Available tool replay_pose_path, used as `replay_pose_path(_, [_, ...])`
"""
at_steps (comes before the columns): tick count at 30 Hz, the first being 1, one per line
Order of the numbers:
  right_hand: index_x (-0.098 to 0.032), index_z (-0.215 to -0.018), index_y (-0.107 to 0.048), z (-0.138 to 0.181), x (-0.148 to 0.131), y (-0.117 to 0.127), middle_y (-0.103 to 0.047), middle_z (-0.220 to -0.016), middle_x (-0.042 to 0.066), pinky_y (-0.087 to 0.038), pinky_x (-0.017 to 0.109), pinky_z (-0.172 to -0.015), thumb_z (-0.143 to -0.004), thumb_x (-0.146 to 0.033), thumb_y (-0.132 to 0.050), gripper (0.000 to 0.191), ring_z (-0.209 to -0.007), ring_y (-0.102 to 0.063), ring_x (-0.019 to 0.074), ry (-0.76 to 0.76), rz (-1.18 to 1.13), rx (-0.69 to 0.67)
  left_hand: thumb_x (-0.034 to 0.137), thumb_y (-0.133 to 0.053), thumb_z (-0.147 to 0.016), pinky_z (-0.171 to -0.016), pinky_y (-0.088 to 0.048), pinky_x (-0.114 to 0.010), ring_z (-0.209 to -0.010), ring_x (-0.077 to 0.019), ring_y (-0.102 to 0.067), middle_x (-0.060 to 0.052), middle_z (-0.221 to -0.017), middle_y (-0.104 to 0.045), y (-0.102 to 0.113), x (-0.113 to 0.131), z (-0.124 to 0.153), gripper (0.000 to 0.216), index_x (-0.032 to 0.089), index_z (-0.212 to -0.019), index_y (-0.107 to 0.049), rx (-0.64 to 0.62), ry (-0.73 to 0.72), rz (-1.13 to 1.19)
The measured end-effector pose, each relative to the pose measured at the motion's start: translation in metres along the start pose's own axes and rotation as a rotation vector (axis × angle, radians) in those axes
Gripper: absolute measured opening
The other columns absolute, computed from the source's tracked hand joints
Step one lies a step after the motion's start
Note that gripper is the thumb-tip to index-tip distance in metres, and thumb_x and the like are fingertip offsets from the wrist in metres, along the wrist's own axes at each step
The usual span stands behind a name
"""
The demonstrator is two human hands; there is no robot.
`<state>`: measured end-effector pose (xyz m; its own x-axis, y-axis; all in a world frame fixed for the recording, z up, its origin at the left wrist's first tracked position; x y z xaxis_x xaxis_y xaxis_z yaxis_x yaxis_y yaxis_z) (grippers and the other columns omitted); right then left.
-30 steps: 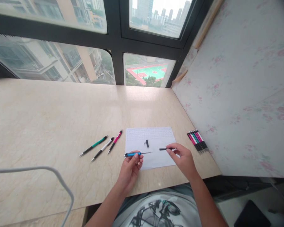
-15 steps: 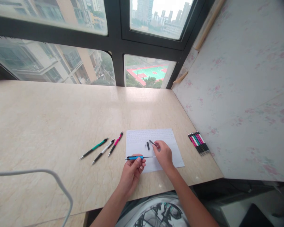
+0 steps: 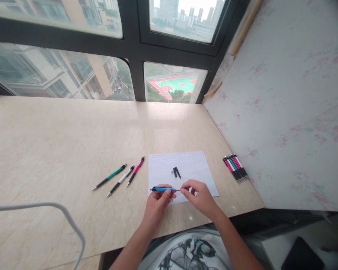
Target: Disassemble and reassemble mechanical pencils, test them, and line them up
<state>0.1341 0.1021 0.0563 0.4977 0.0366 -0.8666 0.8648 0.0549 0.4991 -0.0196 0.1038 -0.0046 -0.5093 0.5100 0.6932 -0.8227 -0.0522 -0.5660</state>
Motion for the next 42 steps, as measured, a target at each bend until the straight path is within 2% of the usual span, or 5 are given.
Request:
replay_pose_path(8, [-0.022,-0.088,-0.069,0.002,-0.012,0.005,-0.067,-0.082,0.003,-0.047,0.027,-0.064,-0.086,-0.015,-0.057,0.014,-0.078,-0.060,0.0169,0.184,0.199,-0.026,0.031,-0.080,-0.069,-0.065,-0.047,-0.021,-0.070,-0.0136,-0.065,-0.007,-0.081,-0.072,0.001,0.004,-0.002,0.032,0.014,-0.092,-0.066,0.012,0.002,0.018])
replay_pose_path(12, [-0.023,-0.098,-0.068,0.004,-0.013,0.008,-0.067,-0.085,0.004,-0.048,0.028,-0.064,-0.086,-0.018,-0.059,0.016,-0.074,-0.059,0.0164,0.172,0.218,-0.003,0.031,-0.083,-0.066,-0.064,-0.048,-0.021,-0.069,-0.0135,-0.066,-0.008,-0.082,-0.073,0.005,0.003,-0.004,0.036,0.014,-0.092,-0.066,0.029,0.014,0.032])
replay_pose_path(27, [-0.024,-0.087,-0.070,0.001,-0.014,0.006,-0.066,-0.083,0.004,-0.049,0.027,-0.063,-0.089,-0.021,-0.057,0.014,-0.080,-0.060,0.0174,0.191,0.201,0.027,0.029,-0.080,-0.070,-0.064,-0.049,-0.020,-0.072,-0.0122,-0.066,-0.009,-0.089,-0.073,0.006,-0.005,-0.006,0.033,0.014,-0.094,-0.064,0.005,0.031,0.068])
replay_pose_path(33, [-0.023,-0.084,-0.071,-0.002,0.009,0.028,-0.066,-0.080,0.005,-0.049,0.027,-0.057,-0.087,-0.023,-0.058,0.013,-0.079,-0.060,0.0191,0.103,0.242,0.139,0.029,-0.080,-0.069,-0.064,-0.051,-0.020,-0.073,-0.0121,-0.066,-0.009,-0.092,-0.073,0.013,0.004,-0.009,0.034,0.015,-0.095,-0.064,0.072,-0.025,0.079])
replay_pose_path(42, [-0.019,-0.080,-0.070,-0.042,0.047,0.007,-0.070,-0.079,0.004,-0.049,0.033,-0.071,-0.083,-0.025,-0.056,0.015,-0.070,-0.063,0.0180,-0.114,0.205,0.289,0.028,-0.078,-0.073,-0.065,-0.050,-0.020,-0.073,-0.0118,-0.065,-0.010,-0.093,-0.072,0.010,0.002,-0.007,0.031,0.014,-0.097,-0.062,0.022,-0.024,0.062])
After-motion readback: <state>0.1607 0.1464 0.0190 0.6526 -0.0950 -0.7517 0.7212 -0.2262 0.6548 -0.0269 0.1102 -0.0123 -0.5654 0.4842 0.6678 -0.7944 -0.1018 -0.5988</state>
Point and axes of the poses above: each hand's wrist, its own z-axis away from the middle knuckle, its own y-axis out of the back of the hand, x = y × z, the point moved 7 cm from there along -z, towards the middle knuckle
